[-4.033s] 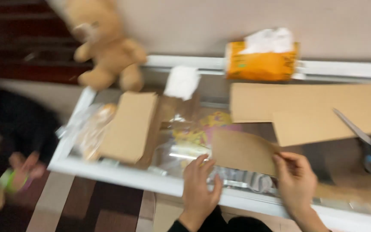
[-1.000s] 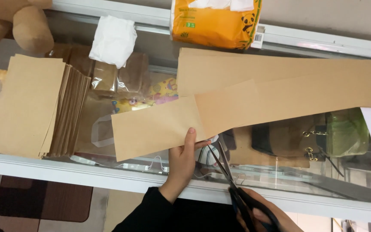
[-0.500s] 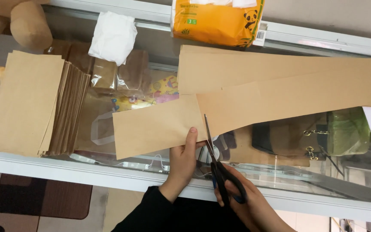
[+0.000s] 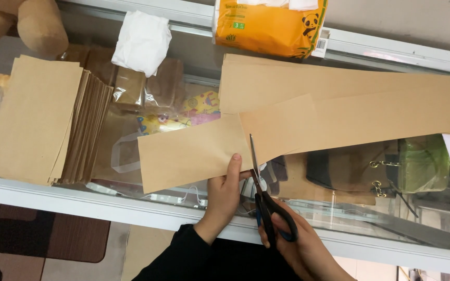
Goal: Cutting a long strip of brown paper into smaller pieces using scissors and then folding them into bags.
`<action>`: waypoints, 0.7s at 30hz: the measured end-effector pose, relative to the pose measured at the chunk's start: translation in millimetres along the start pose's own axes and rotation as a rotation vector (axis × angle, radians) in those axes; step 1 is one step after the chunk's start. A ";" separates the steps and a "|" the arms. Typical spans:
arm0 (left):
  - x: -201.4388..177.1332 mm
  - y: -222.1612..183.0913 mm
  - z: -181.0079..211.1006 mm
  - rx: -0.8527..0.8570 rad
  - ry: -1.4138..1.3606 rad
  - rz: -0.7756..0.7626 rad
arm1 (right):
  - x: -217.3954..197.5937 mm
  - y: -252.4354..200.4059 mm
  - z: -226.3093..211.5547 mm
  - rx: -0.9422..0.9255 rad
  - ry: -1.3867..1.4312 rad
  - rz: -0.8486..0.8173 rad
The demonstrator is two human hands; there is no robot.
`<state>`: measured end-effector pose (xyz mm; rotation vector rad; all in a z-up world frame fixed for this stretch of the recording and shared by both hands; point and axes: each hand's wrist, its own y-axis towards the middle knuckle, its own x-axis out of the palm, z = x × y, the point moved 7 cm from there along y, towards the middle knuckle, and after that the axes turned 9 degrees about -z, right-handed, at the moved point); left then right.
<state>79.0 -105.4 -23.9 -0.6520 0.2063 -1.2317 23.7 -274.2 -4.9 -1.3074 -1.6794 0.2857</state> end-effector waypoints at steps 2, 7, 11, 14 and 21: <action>-0.2 1.0 0.3 0.042 0.013 -0.006 | 2.2 -0.5 -1.9 -0.055 -0.031 -0.084; 2.1 -0.4 4.7 0.053 -0.011 -0.030 | -4.8 -1.3 3.0 -0.019 -0.018 -0.033; 1.9 1.1 3.8 0.073 -0.104 -0.014 | -13.1 -0.9 7.1 0.021 -0.034 0.032; 2.5 -0.6 5.9 0.074 -0.077 -0.010 | -14.5 -2.1 7.9 0.027 -0.062 0.043; 2.5 1.1 4.1 0.075 -0.125 -0.019 | -15.4 -1.6 8.8 0.020 -0.056 0.010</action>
